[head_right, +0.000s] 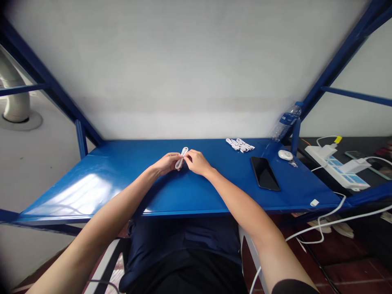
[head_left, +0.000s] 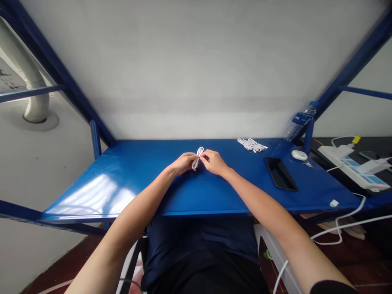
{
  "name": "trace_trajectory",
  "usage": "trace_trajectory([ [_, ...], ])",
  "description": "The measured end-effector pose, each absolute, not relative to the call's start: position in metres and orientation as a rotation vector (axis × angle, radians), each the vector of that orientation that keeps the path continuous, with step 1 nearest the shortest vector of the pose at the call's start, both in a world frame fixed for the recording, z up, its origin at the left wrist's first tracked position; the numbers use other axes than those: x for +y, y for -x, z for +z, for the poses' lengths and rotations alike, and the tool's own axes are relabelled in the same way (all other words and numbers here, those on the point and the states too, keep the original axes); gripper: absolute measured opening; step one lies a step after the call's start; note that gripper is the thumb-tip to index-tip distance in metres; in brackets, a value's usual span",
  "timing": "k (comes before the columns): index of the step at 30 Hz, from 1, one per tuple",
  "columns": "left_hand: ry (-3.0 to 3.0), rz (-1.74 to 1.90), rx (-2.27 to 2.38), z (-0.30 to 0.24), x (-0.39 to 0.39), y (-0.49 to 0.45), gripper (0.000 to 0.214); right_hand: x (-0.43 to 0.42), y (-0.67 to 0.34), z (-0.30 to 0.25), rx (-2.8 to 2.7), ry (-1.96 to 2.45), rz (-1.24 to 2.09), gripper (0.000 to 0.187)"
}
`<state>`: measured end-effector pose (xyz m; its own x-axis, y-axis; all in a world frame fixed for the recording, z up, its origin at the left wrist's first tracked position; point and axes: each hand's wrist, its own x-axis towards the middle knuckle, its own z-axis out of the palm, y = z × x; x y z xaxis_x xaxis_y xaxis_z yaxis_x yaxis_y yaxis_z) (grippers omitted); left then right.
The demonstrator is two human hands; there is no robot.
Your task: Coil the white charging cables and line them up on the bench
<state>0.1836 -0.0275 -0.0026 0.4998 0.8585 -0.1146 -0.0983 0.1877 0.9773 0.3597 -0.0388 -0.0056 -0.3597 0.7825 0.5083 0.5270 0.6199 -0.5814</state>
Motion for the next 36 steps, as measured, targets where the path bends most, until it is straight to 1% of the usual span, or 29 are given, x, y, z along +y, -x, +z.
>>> trace_trajectory([
  [5, -1.47, 0.865, 0.875, -0.003, -0.026, -0.183, 0.021, -0.036, -0.353, -0.008, -1.671, 1.137, 1.049, 0.014],
  [9, -1.628, 0.9, 0.927, -0.002, -0.027, -0.185, 0.021, -0.033, -0.354, -0.008, -1.448, 1.072, 1.364, 0.015],
  [12, -1.669, 0.867, 0.985, -0.001, -0.028, -0.186, 0.019, -0.031, -0.358, -0.007, -1.47, 1.08, 1.484, 0.016],
  [15, -1.723, 0.777, 1.038, 0.0, -0.027, -0.184, 0.021, -0.028, -0.366, -0.005, -1.595, 1.122, 1.374, 0.017],
  [18, -1.827, 0.642, 1.048, 0.001, -0.027, -0.18, 0.022, -0.025, -0.374, -0.004, -1.655, 1.074, 1.275, 0.036],
  [19, -1.872, 0.595, 1.046, 0.002, -0.027, -0.178, 0.022, -0.025, -0.376, -0.003, -1.695, 1.045, 1.262, 0.037],
  [21, -1.957, 0.529, 1.042, 0.004, -0.028, -0.175, 0.021, -0.025, -0.379, -0.002, -1.84, 1.019, 1.2, 0.027],
  [23, -2.017, 0.525, 1.032, 0.004, -0.027, -0.172, 0.02, -0.025, -0.38, -0.001, -1.987, 1.065, 1.044, 0.017],
  [24, -2.043, 0.545, 1.026, 0.003, -0.026, -0.17, 0.019, -0.024, -0.38, -0.002, -2.03, 1.101, 0.955, 0.016],
  [27, -2.126, 0.664, 1.044, -0.003, -0.02, -0.167, 0.02, -0.022, -0.381, -0.005, -2.018, 1.199, 0.736, 0.016],
  [32, -2.372, 0.818, 1.212, -0.017, -0.012, -0.166, 0.015, -0.017, -0.38, -0.016, -1.996, 1.295, 0.514, 0.015],
  [34, -2.444, 0.811, 1.257, -0.02, -0.01, -0.165, 0.021, -0.016, -0.379, -0.02, -2.023, 1.334, 0.465, 0.017],
  [36, -2.468, 0.783, 1.288, -0.02, -0.01, -0.162, 0.033, -0.016, -0.381, -0.021, -2.05, 1.379, 0.436, 0.021],
])
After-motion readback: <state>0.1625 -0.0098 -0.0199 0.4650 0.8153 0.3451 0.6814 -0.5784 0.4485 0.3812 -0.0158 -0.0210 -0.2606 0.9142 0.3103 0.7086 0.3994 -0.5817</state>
